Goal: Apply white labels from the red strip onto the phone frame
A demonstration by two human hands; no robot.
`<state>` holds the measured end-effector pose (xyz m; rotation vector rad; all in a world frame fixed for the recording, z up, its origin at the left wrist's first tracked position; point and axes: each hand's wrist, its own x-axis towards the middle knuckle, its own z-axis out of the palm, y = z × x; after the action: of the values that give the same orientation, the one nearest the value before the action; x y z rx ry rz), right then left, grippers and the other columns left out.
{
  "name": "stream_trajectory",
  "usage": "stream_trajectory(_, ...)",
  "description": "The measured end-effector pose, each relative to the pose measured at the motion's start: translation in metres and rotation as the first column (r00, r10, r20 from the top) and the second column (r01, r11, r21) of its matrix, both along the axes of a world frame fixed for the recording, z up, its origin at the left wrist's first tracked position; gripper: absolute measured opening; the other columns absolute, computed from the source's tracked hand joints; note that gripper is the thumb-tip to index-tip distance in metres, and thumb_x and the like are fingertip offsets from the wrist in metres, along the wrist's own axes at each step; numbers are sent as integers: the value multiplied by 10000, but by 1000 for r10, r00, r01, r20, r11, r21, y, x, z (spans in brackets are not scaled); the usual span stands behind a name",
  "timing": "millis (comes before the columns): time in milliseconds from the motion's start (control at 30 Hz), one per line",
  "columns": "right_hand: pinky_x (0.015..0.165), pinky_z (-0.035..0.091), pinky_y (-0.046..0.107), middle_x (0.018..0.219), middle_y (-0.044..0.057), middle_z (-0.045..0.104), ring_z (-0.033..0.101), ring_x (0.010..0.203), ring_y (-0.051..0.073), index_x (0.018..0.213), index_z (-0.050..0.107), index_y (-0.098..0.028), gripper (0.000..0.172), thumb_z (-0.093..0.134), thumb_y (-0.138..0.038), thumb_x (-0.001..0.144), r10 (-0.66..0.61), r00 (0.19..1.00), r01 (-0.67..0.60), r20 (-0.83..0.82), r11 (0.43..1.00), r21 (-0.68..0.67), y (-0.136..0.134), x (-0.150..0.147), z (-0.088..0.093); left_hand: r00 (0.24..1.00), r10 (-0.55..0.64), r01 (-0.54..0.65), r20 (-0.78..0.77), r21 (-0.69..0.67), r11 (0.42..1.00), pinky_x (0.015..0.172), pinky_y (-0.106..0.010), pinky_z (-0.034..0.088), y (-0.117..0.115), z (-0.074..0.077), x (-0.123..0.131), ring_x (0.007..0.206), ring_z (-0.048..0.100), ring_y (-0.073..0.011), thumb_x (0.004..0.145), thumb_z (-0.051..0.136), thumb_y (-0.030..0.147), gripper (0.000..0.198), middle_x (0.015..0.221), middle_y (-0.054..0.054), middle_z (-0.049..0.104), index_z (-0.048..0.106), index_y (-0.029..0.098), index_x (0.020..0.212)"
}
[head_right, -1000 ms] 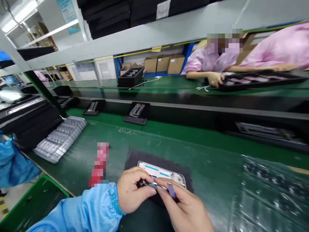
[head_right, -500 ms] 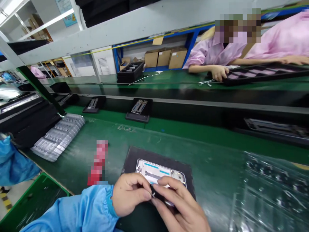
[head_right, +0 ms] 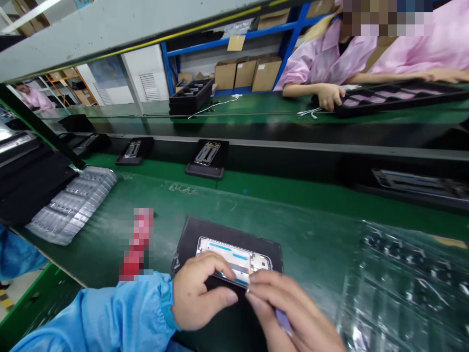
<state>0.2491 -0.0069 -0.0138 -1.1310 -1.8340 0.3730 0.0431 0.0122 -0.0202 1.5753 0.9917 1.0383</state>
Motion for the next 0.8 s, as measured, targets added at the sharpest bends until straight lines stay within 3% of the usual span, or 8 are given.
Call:
stream_trajectory(67, 816, 585, 327, 1052, 58, 719, 713, 925, 222, 997, 699, -268, 131, 582, -253, 941, -44, 975, 27, 218, 997, 78, 21, 13, 2, 940, 66, 21, -336, 247, 969, 1048, -514, 446, 19, -6, -9, 1177, 573, -321, 752, 805, 313, 441, 1191, -137, 676, 662, 166, 1142)
stream_trajectory(100, 786, 583, 324, 1059, 56, 722, 716, 904, 214, 1002, 695, -255, 144, 561, -265, 953, -37, 943, -1, 330, 993, 116, 33, 18, 2, 882, 79, 75, -464, 305, 949, 1083, -560, 400, 27, -11, -14, 1251, 524, -349, 737, 821, 329, 508, 1255, -146, 652, 643, 173, 1186)
stream_trajectory(200, 679, 567, 297, 1058, 56, 726, 717, 829, 179, 981, 690, -213, 215, 475, -235, 986, 45, 810, -161, 585, 976, 147, 62, 27, -3, 737, 18, 251, -676, 299, 921, 1082, -593, 358, 43, -25, -26, 1299, 494, -353, 785, 801, 446, 506, 1341, -126, 624, 632, 219, 1203)
stream_trajectory(300, 709, 564, 306, 1046, 69, 725, 711, 828, 176, 973, 690, -183, 278, 413, -162, 990, 116, 703, -276, 702, 954, 119, 72, 25, -15, 707, -46, 344, -706, 286, 894, 1071, -538, 354, 45, -29, -33, 1292, 513, -317, 827, 759, 498, 438, 1378, -97, 615, 643, 238, 1161)
stream_trajectory(367, 752, 562, 327, 1064, 86, 722, 707, 864, 192, 992, 694, -167, 296, 399, -145, 989, 128, 676, -298, 726, 948, 111, 70, 22, -24, 700, -66, 370, -711, 282, 885, 1084, -515, 339, 44, -24, -35, 1302, 511, -305, 845, 744, 501, 429, 1390, -92, 612, 642, 236, 1167)
stream_trajectory(533, 802, 551, 353, 1096, 115, 710, 690, 916, 214, 1052, 697, -140, 289, 417, -149, 981, 128, 680, -274, 722, 958, 88, 65, 15, -37, 695, -91, 381, -713, 257, 888, 1102, -497, 329, 45, -13, -37, 1306, 511, -300, 876, 713, 490, 428, 1400, -111, 610, 631, 219, 1197)
stream_trajectory(800, 752, 521, 351, 1049, 99, 698, 673, 846, 212, 1022, 678, -163, 239, 445, -184, 978, 152, 661, -253, 735, 967, 28, 71, 9, -33, 737, -63, 348, -673, 299, 888, 1091, -525, 344, 44, -32, -34, 1308, 505, -326, 848, 725, 516, 522, 1389, -131, 614, 590, 209, 1247)
